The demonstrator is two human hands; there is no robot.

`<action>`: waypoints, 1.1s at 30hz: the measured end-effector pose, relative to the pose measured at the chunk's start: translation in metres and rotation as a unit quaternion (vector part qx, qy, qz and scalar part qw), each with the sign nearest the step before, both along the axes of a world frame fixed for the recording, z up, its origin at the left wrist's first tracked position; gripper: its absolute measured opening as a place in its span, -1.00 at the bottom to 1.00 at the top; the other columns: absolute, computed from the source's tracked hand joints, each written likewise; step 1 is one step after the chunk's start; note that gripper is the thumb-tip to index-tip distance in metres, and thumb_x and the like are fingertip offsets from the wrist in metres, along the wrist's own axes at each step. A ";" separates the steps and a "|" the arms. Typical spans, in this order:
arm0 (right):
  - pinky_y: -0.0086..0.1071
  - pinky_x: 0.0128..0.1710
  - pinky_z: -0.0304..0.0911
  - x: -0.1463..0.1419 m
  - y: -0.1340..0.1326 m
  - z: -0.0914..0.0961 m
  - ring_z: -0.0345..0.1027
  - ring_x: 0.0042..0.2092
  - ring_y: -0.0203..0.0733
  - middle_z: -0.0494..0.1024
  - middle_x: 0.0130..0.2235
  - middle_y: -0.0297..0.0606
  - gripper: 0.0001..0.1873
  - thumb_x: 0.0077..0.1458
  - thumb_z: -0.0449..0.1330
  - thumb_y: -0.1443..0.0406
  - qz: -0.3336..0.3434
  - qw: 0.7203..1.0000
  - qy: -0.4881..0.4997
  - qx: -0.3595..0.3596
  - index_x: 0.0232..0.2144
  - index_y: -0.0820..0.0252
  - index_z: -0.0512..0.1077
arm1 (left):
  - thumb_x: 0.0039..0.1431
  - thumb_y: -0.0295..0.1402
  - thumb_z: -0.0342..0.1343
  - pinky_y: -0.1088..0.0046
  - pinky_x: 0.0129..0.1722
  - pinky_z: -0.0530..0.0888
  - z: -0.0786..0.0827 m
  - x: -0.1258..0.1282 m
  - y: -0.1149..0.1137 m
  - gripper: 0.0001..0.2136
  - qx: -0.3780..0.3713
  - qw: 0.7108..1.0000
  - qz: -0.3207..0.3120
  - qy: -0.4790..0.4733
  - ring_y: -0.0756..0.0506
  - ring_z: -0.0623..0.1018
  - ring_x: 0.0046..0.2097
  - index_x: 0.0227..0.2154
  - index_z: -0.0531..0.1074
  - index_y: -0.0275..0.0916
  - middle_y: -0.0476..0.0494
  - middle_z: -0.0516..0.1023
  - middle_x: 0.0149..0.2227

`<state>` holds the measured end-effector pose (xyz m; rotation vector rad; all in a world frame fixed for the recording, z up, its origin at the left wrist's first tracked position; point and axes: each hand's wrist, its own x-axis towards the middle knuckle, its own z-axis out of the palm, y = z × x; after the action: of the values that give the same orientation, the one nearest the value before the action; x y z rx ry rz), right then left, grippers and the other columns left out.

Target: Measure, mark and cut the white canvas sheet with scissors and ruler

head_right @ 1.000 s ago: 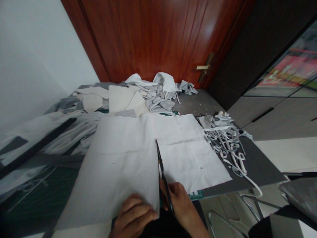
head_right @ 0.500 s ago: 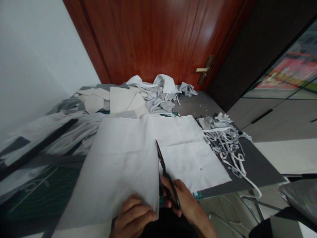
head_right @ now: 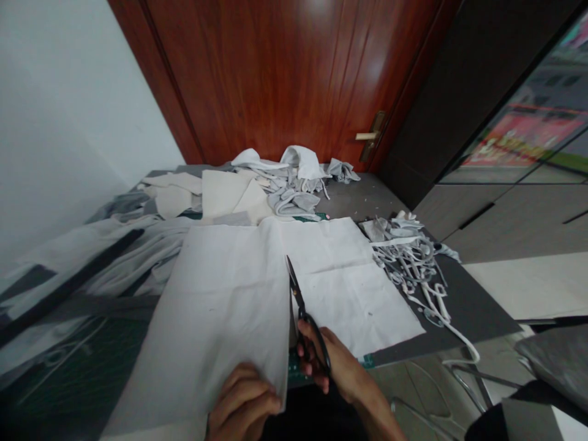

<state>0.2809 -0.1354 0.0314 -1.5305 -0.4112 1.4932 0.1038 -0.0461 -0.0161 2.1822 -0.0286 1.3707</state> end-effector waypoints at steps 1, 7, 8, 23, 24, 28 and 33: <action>-0.58 -0.75 -0.11 0.002 0.003 0.001 -0.06 -0.71 -0.52 0.30 -0.62 -0.50 -0.27 0.00 0.10 -0.38 0.004 1.000 -0.001 0.004 -0.42 0.19 0.29 | 0.37 -0.60 0.06 0.46 -0.29 0.46 0.001 0.000 0.000 -0.83 -0.001 1.000 0.000 -0.005 -0.01 0.45 -0.33 -0.27 0.53 -0.30 -0.07 0.53 -0.40; -0.57 -0.76 -0.04 0.007 0.015 -0.002 -0.03 -0.70 -0.50 0.32 -0.58 -0.48 -0.25 0.00 0.06 -0.40 0.029 1.000 -0.011 0.007 -0.40 0.18 0.31 | 0.41 -0.57 0.03 0.45 -0.26 0.46 0.005 -0.002 -0.002 -0.82 0.001 1.000 -0.007 0.004 -0.01 0.44 -0.30 -0.28 0.52 -0.32 -0.08 0.54 -0.38; -0.57 -0.76 -0.03 0.007 0.017 -0.003 -0.02 -0.70 -0.50 0.33 -0.57 -0.47 -0.25 0.00 0.06 -0.40 0.031 0.999 -0.012 0.006 -0.40 0.18 0.31 | 0.40 -0.57 0.03 0.45 -0.26 0.45 0.005 -0.002 -0.002 -0.82 0.001 1.000 -0.006 0.002 -0.01 0.44 -0.30 -0.28 0.51 -0.32 -0.07 0.54 -0.39; -0.52 -0.66 -0.17 0.008 0.021 -0.012 -0.01 -0.61 -0.46 0.32 -0.55 -0.43 -0.31 0.09 0.03 -0.34 0.014 0.998 -0.037 0.046 -0.41 0.18 0.31 | 0.43 -0.52 0.02 0.45 -0.32 0.48 -0.002 0.000 -0.001 -0.80 0.016 1.000 0.008 -0.007 0.01 0.47 -0.36 -0.29 0.51 -0.28 -0.05 0.56 -0.42; -0.51 -0.65 -0.18 0.007 0.021 -0.014 0.00 -0.60 -0.45 0.32 -0.55 -0.43 -0.31 0.11 0.03 -0.33 0.011 0.998 -0.045 0.051 -0.42 0.18 0.31 | 0.42 -0.53 0.02 0.45 -0.32 0.48 -0.002 0.000 -0.002 -0.80 0.015 1.000 0.012 -0.006 0.00 0.47 -0.36 -0.29 0.51 -0.28 -0.05 0.56 -0.42; -0.48 -0.61 -0.19 0.008 0.021 -0.016 0.01 -0.59 -0.43 0.29 -0.58 -0.44 -0.31 0.11 0.05 -0.33 0.009 0.997 -0.060 0.051 -0.44 0.19 0.33 | 0.41 -0.52 0.05 0.44 -0.31 0.49 -0.003 -0.001 -0.003 -0.81 0.010 1.000 0.021 0.012 0.00 0.49 -0.36 -0.30 0.52 -0.26 -0.04 0.56 -0.42; -0.47 -0.60 -0.18 0.010 0.021 -0.018 0.04 -0.57 -0.41 0.30 -0.57 -0.43 -0.31 0.10 0.06 -0.33 0.003 0.996 -0.065 0.056 -0.45 0.19 0.34 | 0.43 -0.51 0.02 0.43 -0.28 0.49 -0.002 -0.001 -0.002 -0.80 0.013 1.000 0.011 0.007 -0.01 0.48 -0.35 -0.29 0.53 -0.26 -0.05 0.56 -0.41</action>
<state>0.2910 -0.1141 0.0139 -1.5424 -0.5665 1.3561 0.1029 -0.0484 -0.0185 2.2196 -0.0176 1.3737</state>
